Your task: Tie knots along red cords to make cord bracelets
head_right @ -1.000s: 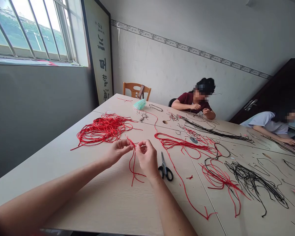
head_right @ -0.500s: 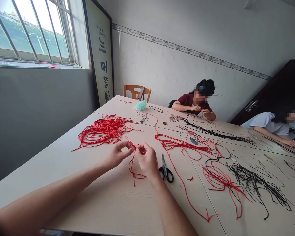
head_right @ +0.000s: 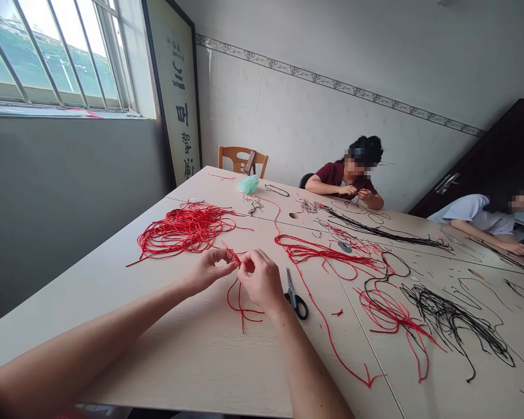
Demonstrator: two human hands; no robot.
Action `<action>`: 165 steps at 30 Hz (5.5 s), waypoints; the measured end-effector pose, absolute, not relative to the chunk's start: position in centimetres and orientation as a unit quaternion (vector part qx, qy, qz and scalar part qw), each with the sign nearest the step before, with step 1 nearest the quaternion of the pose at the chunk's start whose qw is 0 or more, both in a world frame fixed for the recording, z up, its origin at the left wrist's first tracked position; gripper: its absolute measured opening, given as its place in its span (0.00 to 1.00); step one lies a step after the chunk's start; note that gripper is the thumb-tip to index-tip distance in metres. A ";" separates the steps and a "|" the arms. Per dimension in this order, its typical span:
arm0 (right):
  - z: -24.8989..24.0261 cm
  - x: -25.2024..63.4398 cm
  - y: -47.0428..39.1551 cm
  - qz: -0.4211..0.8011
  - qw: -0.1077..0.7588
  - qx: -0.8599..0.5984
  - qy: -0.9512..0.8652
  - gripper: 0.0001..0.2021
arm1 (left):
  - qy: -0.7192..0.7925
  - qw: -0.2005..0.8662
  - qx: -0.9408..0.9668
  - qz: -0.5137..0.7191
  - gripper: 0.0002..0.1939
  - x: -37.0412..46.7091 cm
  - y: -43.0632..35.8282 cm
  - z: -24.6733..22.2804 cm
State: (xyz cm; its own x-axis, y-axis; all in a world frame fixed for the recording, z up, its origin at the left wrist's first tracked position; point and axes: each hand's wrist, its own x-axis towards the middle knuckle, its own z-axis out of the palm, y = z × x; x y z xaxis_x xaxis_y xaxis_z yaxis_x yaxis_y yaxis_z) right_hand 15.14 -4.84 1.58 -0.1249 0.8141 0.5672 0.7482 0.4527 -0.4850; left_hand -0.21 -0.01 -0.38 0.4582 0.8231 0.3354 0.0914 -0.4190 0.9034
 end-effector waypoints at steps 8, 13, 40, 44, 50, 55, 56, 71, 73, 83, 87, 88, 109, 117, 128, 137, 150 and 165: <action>1.6 15.0 -4.9 0.071 0.427 -0.524 -0.733 0.03 | 0.312 0.471 0.713 0.415 0.08 -0.2 0.1 -0.5; 1.1 15.4 -4.4 0.228 0.508 -0.532 -0.638 0.05 | 0.271 0.602 0.612 0.434 0.10 0.0 0.5 -1.1; 1.7 15.2 -4.9 0.131 0.451 -0.506 -0.723 0.03 | 0.238 0.657 0.604 0.383 0.07 -0.6 0.9 -0.8; 1.7 15.3 -4.8 0.091 0.424 -0.515 -0.739 0.01 | 0.257 0.643 0.622 0.365 0.09 -0.7 1.2 -1.2; 1.9 15.4 -5.0 0.072 0.389 -0.525 -0.754 0.03 | 0.259 0.649 0.628 0.342 0.12 -0.7 1.2 -1.2; 2.0 15.4 -4.9 0.100 0.412 -0.522 -0.740 0.03 | 0.275 0.636 0.631 0.350 0.13 -0.6 1.2 -1.3; 1.9 15.4 -4.8 0.117 0.431 -0.523 -0.726 0.03 | 0.281 0.626 0.630 0.363 0.13 -0.6 1.2 -1.3; 1.5 14.9 -4.6 0.277 0.493 -0.538 -0.625 0.09 | 0.326 0.469 0.715 0.405 0.10 -0.2 0.4 -0.7; 1.6 14.9 -4.6 0.274 0.490 -0.541 -0.626 0.08 | 0.322 0.469 0.715 0.406 0.11 -0.2 0.4 -0.6; 0.3 15.7 -3.6 0.456 0.513 -0.475 -0.550 0.07 | 0.304 0.524 0.683 0.408 0.14 -0.1 0.2 -0.6; 0.3 15.7 -3.7 0.460 0.504 -0.472 -0.559 0.09 | 0.292 0.569 0.653 0.405 0.14 0.0 0.2 -0.9; 0.4 15.7 -3.8 0.441 0.496 -0.478 -0.574 0.10 | 0.285 0.584 0.643 0.405 0.14 0.0 0.3 -1.0; 2.2 15.1 -5.1 0.172 0.472 -0.525 -0.687 0.04 | 0.241 0.639 0.609 0.404 0.13 0.1 0.4 -1.2; 0.9 15.9 -3.9 0.410 0.492 -0.514 -0.570 0.04 | 0.299 0.442 0.733 0.421 0.12 -0.2 -0.1 -0.4; 0.6 16.3 -3.7 0.597 0.502 -0.416 -0.468 0.05 | 0.291 0.471 0.725 0.409 0.14 -0.2 -0.4 -0.1; 0.7 15.4 -4.0 0.359 0.493 -0.513 -0.604 0.07 | 0.281 0.518 0.681 0.434 0.14 0.2 0.4 -1.7; 1.4 15.3 -4.5 0.188 0.467 -0.531 -0.681 0.06 | 0.264 0.561 0.651 0.439 0.14 0.4 0.2 -1.8; 1.0 15.7 -4.2 0.017 0.381 -0.555 -0.739 0.03 | 0.324 0.442 0.745 0.380 0.13 0.0 0.0 -1.2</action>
